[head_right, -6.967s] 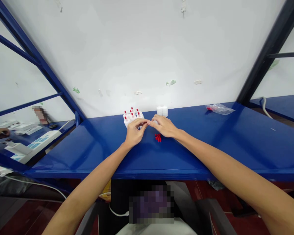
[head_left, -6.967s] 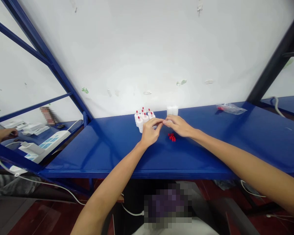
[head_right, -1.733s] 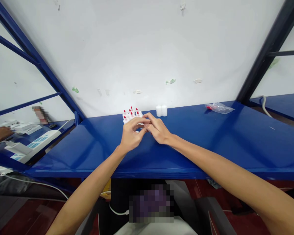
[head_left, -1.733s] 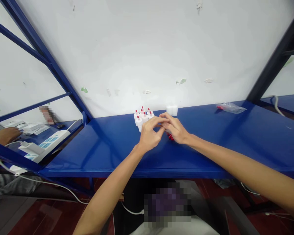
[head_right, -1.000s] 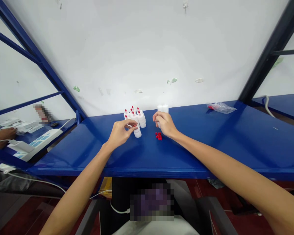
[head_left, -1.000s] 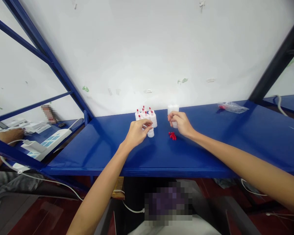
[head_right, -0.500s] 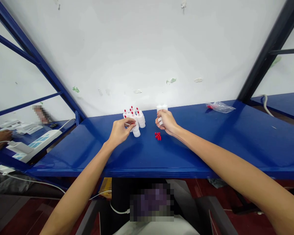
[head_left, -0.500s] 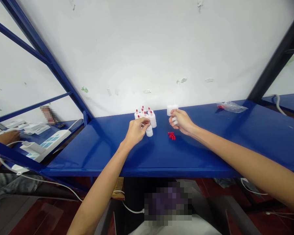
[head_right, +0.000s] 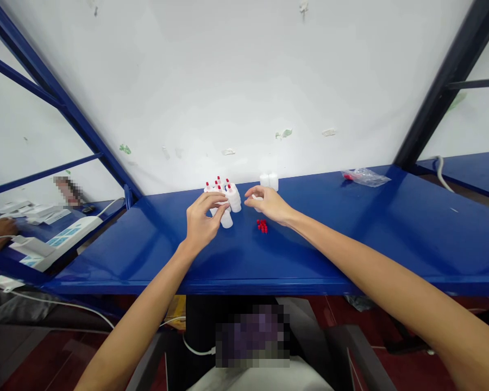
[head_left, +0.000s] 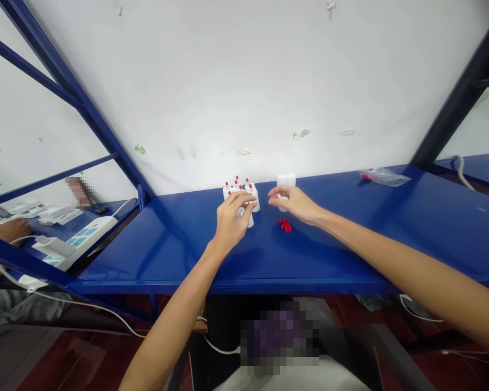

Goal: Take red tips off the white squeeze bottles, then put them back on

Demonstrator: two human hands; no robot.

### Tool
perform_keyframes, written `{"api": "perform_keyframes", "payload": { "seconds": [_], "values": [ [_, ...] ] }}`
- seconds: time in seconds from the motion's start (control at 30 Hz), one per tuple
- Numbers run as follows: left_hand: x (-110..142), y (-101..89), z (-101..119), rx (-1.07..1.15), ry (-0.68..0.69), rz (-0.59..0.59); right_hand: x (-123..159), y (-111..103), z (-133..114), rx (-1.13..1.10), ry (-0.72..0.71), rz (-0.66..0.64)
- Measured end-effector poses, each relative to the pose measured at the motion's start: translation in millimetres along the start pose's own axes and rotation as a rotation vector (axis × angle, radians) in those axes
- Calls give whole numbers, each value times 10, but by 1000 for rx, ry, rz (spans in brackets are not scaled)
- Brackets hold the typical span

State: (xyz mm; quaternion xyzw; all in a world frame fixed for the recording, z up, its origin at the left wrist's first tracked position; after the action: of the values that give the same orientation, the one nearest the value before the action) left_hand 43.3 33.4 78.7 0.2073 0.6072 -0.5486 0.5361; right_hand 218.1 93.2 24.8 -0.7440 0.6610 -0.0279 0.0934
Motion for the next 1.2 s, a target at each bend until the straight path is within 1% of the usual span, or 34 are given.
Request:
{"api": "perform_keyframes", "payload": {
  "seconds": [0.07, 0.1, 0.2, 0.27, 0.37, 0.47, 0.57, 0.7, 0.87, 1.07, 1.2],
  "values": [
    [-67, 25, 77, 43, 16, 53, 26, 32, -23, 59, -20, -13],
    [-109, 51, 88, 79, 4, 79, 35, 52, -24, 48, -21, -31],
    [-252, 218, 70, 214, -55, 106, 55, 135, -27, -106, -18, -133],
    [-340, 358, 72, 290, -58, 108, 68, 169, -30, -219, -9, -187],
    [-419, 541, 73, 373, -70, 125, 83, 159, -29, -305, 4, -202],
    [-437, 636, 61, 392, -104, 143, 98, 146, -39, -301, 9, -200],
    [-424, 649, 60, 417, -104, 133, 122, 164, -80, -279, -3, -203],
    [-379, 632, 57, 470, -84, 70, 154, 211, -123, -265, -24, -230],
    [-327, 630, 72, 527, -83, 22, 145, 203, -75, -252, -19, -249],
    [-317, 587, 123, 505, -79, 47, 129, 181, -63, -190, -64, -274],
    [-310, 578, 173, 443, 2, 21, 121, 163, -39, -167, -61, -277]
  ]
}}
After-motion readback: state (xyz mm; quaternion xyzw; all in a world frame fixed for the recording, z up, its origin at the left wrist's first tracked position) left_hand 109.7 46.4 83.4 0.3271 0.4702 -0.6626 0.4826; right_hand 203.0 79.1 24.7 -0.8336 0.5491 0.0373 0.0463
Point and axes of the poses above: each hand's wrist, its own x-axis away from the middle knuckle, its own y-axis out of the palm, z = x × y, the point moved 8 cm from there along -x, towards the middle knuckle, and after that the axes turned 10 degrees about y, right-handed, at the moved point
